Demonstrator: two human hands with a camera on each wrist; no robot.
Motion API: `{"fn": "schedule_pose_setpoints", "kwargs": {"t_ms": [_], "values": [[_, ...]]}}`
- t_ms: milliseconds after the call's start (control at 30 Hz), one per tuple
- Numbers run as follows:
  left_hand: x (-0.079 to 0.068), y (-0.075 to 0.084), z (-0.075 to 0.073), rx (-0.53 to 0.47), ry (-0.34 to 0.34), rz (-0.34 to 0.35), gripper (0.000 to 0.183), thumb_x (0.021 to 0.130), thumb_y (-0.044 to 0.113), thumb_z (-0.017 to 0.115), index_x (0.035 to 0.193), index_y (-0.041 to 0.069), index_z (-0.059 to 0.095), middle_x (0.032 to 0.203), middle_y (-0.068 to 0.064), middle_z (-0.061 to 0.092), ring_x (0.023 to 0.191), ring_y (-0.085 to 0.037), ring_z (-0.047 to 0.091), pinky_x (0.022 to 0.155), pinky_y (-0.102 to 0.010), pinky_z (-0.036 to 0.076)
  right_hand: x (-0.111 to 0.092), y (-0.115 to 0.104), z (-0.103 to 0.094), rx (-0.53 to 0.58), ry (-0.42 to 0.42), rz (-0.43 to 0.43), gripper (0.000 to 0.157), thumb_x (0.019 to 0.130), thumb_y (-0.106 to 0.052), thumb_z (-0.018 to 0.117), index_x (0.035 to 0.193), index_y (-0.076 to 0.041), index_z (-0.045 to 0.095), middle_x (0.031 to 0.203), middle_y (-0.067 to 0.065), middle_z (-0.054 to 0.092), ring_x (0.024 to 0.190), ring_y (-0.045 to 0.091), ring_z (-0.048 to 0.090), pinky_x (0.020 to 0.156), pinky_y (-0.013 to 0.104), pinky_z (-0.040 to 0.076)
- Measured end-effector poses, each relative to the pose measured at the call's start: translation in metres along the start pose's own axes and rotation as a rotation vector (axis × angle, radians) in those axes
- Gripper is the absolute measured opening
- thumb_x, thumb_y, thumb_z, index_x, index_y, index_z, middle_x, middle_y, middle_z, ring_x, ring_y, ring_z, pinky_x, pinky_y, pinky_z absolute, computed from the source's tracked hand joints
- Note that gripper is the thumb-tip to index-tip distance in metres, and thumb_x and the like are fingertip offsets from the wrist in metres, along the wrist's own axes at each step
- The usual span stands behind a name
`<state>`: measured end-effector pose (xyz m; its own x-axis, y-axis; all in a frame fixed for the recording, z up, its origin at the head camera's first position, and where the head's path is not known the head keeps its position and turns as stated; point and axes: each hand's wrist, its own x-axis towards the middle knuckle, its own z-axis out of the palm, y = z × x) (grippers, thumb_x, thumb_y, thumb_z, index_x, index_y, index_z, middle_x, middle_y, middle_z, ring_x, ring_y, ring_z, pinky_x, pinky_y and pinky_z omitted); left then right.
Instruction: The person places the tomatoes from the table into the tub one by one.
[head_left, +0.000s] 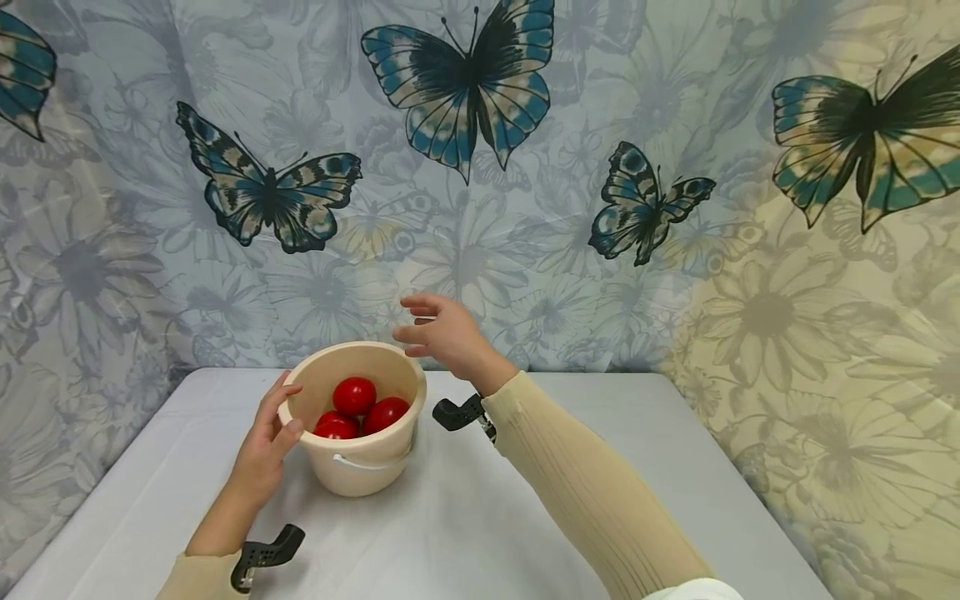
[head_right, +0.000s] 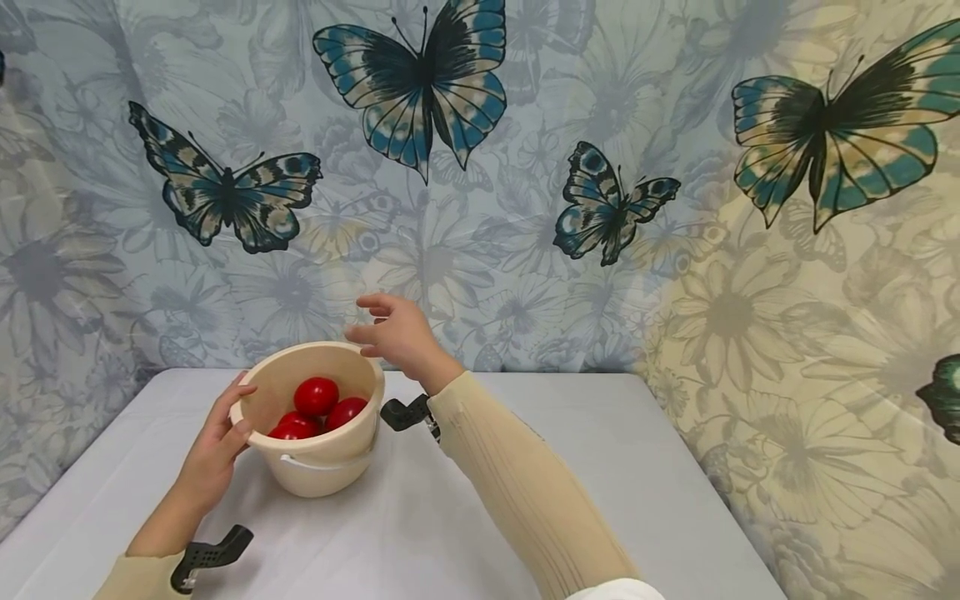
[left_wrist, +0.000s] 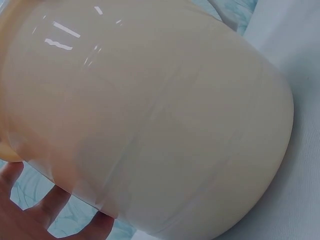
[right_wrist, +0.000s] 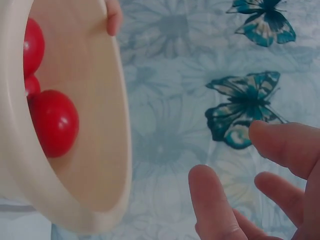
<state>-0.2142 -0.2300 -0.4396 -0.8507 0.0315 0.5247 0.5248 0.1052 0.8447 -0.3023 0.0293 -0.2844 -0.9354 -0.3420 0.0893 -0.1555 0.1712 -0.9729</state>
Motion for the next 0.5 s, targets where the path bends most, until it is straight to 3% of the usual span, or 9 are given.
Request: {"fn": "schedule_pose_setpoints", "kwargs": {"t_ms": [300,367,500], "values": [[-0.001,0.003,0.001,0.017,-0.016,-0.008,0.044,0.1,-0.004,0.042,0.143,-0.006,0.033,0.162,-0.02,0.005,0.142,-0.045,0.018,0.098,-0.012,0.035,-0.005,0.009,-0.012,-0.032,0.032,0.005,0.05,0.089,-0.01,0.075,0.137,-0.013,0.06,0.141,0.011,0.05,0.129,0.03,0.048,0.078,0.035,0.057],[0.0,0.004,0.0,0.02,-0.025,-0.003,0.044,0.101,-0.003,0.041,0.144,-0.005,0.032,0.163,-0.019,0.003,0.141,-0.048,0.017,0.098,-0.012,0.035,-0.008,0.013,-0.015,-0.118,0.043,-0.011,0.049,0.09,-0.017,0.075,0.137,-0.015,0.06,0.142,0.009,0.051,0.13,0.029,0.047,0.081,0.035,0.057],[-0.001,0.004,-0.002,0.022,-0.032,-0.001,0.044,0.102,-0.002,0.04,0.145,-0.004,0.032,0.162,-0.02,0.002,0.141,-0.052,0.015,0.097,-0.011,0.035,-0.016,0.02,-0.02,-0.392,0.048,-0.05,0.049,0.092,-0.03,0.072,0.139,-0.019,0.059,0.145,0.002,0.05,0.134,0.028,0.043,0.092,0.043,0.051]]}}
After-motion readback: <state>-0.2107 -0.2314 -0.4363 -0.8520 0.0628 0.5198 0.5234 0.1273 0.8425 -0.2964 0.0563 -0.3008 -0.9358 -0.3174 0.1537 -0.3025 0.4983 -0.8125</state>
